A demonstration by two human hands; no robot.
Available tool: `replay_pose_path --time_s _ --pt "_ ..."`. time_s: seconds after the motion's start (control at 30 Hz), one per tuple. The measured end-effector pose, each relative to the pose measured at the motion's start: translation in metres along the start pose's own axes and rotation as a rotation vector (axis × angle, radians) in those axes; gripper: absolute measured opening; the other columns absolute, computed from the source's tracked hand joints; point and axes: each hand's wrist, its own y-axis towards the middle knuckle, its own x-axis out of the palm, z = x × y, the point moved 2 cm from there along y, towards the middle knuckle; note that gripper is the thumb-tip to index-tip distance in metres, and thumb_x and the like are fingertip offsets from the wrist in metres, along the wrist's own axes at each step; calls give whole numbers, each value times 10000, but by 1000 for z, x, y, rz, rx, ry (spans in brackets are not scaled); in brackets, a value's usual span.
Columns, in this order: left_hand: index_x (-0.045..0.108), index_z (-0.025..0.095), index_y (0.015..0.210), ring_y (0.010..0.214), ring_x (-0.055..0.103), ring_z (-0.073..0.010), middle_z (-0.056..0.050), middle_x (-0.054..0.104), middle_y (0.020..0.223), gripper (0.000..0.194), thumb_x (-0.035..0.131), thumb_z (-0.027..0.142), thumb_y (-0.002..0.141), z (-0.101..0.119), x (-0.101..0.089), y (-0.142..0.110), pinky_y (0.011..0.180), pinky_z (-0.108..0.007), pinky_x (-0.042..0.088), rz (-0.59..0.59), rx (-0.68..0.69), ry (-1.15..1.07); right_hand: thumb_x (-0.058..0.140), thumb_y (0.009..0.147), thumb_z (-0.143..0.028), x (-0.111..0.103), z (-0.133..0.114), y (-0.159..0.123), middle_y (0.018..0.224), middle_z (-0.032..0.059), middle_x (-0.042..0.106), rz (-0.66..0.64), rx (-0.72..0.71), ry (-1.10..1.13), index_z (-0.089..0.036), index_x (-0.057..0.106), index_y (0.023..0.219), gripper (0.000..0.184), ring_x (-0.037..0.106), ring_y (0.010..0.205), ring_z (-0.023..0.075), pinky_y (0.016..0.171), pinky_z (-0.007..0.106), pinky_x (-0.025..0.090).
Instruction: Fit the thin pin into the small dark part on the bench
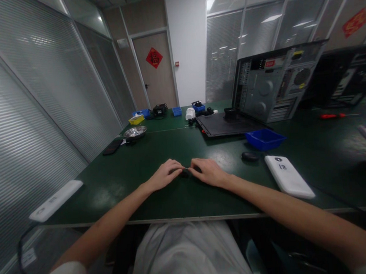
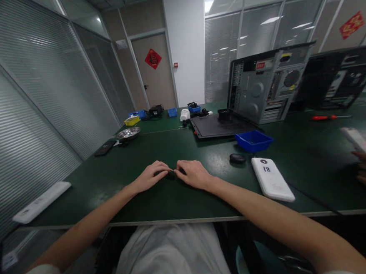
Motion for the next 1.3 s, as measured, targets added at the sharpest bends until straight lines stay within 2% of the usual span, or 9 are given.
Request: replay_pose_path --time_s 0.2,0.37,0.47,0.53,0.63,0.73,0.83,1.0,1.3 --pt "745 196 1016 1128 586 -233 -89 684 1161 199 676 367 940 6 3 -3 1029 -368 437 7 10 43 546 1002 -370 3 2 0 875 9 676 -10 -1 9 -219 596 960 164 595 755 149 670 261 331" --pt "723 206 1155 1074 631 -223 -90 693 1158 262 615 366 979 5 3 -4 971 -342 482 -46 -48 49 541 1004 -374 3 2 1 871 10 674 -16 15 1 -217 592 946 175 592 747 149 661 261 330" --pt "716 220 1203 1103 631 -224 -82 699 1170 281 575 354 1000 -5 -7 -8 993 -340 475 -96 -44 88 539 1007 -384 1 2 0 870 12 676 -15 18 1 -215 592 946 187 594 750 150 659 261 330" --pt "703 225 1242 1134 627 -225 -76 689 1218 299 563 336 1002 -27 -24 -13 1008 -342 474 -79 -92 105 532 1012 -390 1 2 0 877 13 679 -22 16 5 -215 593 945 197 594 745 148 656 260 328" --pt "680 212 1289 1157 624 -232 -77 669 1281 335 556 311 995 -83 -66 -31 1005 -340 481 17 -292 175 523 1017 -399 2 4 0 885 13 681 -31 6 10 -216 595 951 208 592 735 144 651 260 324" --pt "689 183 1268 1137 628 -207 -71 682 1264 322 568 289 990 -145 -118 -64 1007 -283 457 92 -575 375 531 1012 -402 4 6 1 880 12 679 -23 -6 1 -215 595 952 206 591 738 146 650 262 321" --pt "677 93 1242 1128 610 -210 -104 689 1227 309 581 211 973 -184 -166 -106 1007 -280 419 160 -795 552 536 1008 -399 6 6 1 879 11 678 -21 -11 2 -216 592 946 201 589 735 147 647 262 321" --pt "660 20 1186 1002 590 -215 -114 701 1055 297 608 177 938 -202 -209 -157 910 -284 415 233 -1008 660 528 1012 -398 6 6 1 891 15 688 -26 -9 17 -217 593 941 206 599 748 150 655 264 325" --pt "703 66 1157 899 597 -204 -87 704 970 286 591 232 953 -208 -215 -168 788 -238 392 305 -1060 685 530 1011 -397 3 4 1 895 18 693 -23 3 19 -215 604 947 207 600 748 151 656 266 323"
